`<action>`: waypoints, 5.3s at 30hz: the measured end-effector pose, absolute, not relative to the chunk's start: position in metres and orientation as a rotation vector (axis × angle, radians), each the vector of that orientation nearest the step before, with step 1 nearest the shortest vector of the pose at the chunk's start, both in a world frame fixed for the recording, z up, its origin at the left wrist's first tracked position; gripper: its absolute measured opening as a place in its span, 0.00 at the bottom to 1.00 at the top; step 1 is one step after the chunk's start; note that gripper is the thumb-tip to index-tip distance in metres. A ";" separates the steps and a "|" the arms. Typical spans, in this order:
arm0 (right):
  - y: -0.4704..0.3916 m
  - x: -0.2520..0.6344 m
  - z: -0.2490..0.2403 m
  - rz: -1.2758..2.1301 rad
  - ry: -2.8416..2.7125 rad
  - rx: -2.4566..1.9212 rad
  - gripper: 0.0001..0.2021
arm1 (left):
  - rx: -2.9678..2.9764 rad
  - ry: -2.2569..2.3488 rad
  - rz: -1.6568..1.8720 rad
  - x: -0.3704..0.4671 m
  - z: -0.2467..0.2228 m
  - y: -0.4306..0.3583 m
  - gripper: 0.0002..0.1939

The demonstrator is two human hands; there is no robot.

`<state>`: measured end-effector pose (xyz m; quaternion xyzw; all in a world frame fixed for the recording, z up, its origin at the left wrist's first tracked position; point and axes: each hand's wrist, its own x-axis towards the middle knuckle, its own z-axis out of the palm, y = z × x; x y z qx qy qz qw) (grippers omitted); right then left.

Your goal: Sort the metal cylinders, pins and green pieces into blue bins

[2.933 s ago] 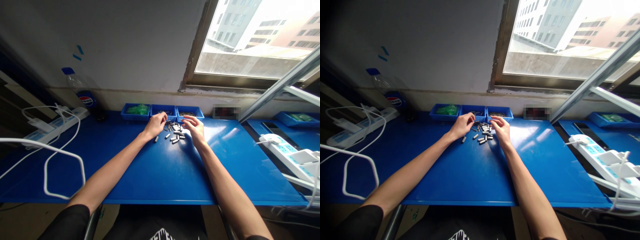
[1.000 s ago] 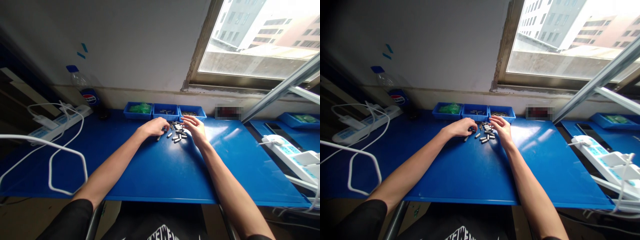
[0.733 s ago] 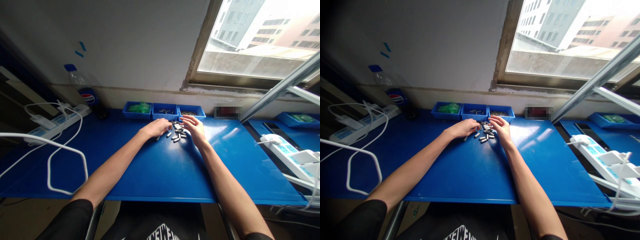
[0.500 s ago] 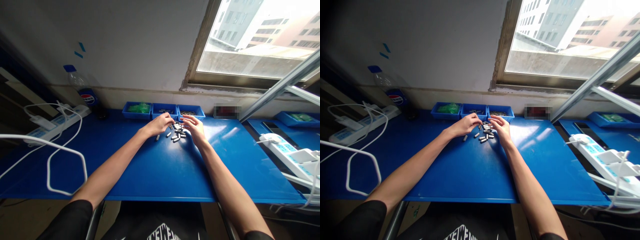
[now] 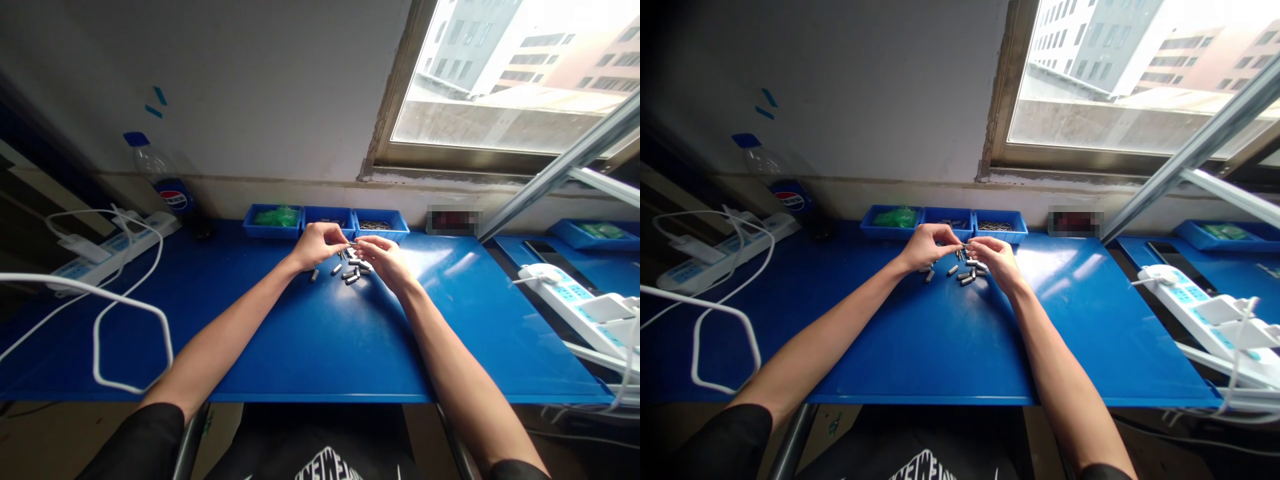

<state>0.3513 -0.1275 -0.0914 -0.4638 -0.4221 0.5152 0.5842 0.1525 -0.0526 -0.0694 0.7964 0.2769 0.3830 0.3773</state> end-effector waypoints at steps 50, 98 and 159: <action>-0.124 0.355 -0.100 1.049 -1.023 -1.173 0.20 | 2.483 0.674 1.096 0.145 -0.078 -0.042 0.13; -0.130 0.346 -0.096 1.084 -1.191 -1.208 0.20 | 2.383 0.603 0.941 0.145 -0.074 -0.044 0.08; -0.129 0.348 -0.095 1.016 -1.196 -1.188 0.22 | 1.897 0.634 1.044 0.155 -0.084 -0.048 0.22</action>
